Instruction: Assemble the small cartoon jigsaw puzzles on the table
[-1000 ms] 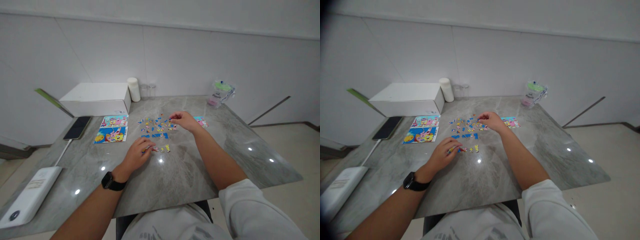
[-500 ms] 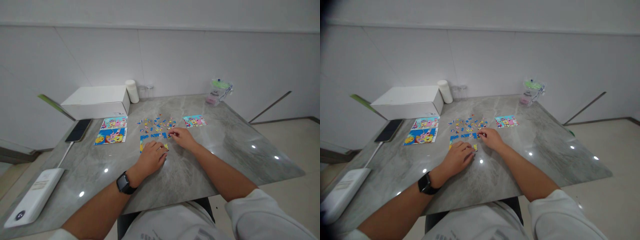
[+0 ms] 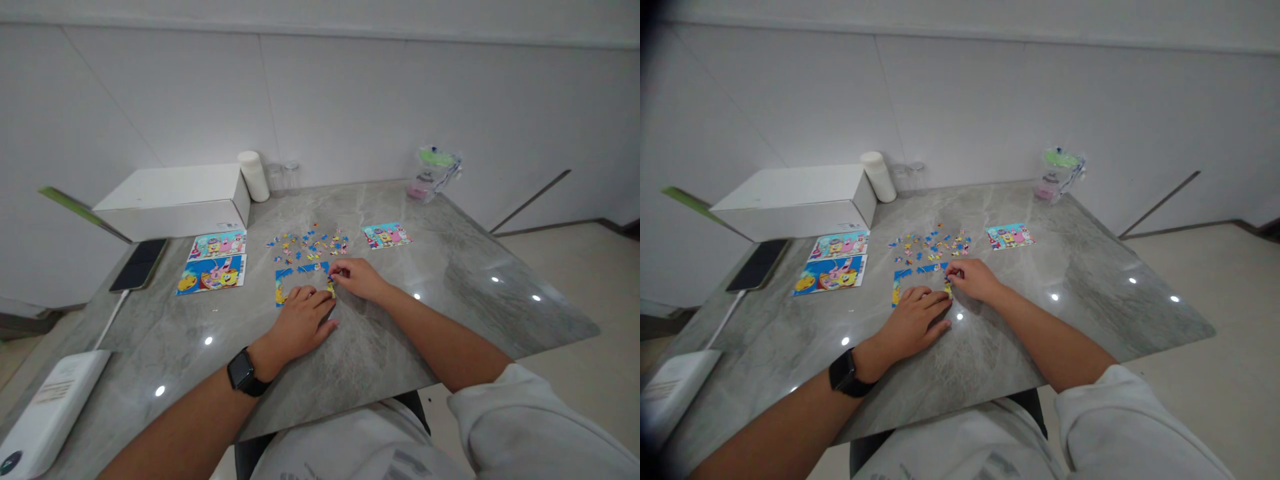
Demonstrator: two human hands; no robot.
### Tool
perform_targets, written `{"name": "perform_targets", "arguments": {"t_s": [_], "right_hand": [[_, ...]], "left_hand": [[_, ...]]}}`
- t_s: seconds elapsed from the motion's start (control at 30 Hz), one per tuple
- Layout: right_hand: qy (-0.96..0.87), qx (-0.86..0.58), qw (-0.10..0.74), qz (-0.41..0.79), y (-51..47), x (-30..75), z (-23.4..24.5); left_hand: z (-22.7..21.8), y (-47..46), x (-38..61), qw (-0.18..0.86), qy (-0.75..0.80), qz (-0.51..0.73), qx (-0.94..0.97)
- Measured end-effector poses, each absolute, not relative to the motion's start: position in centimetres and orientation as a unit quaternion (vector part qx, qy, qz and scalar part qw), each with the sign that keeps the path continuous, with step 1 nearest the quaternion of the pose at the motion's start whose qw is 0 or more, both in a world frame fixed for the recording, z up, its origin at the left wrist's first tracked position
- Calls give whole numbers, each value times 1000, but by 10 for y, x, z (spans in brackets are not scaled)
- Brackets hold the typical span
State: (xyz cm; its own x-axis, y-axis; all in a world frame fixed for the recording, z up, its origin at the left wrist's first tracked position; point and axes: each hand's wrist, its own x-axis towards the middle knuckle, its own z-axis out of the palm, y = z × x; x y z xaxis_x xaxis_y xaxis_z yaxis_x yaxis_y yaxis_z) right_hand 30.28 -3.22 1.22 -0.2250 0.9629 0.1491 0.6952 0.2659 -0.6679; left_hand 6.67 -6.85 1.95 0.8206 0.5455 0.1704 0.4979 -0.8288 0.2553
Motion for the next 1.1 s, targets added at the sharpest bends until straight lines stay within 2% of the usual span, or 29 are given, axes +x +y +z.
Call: {"name": "perform_targets", "arguments": {"t_s": [0.43,1.1], "right_hand": [[-748,-570,249,232,-30,301,9],[-792,-547,239,129,-27,303,3]], "left_hand": [[14,-65,69,101,271,124,949],[15,-61,72,95,281,122,947]]}}
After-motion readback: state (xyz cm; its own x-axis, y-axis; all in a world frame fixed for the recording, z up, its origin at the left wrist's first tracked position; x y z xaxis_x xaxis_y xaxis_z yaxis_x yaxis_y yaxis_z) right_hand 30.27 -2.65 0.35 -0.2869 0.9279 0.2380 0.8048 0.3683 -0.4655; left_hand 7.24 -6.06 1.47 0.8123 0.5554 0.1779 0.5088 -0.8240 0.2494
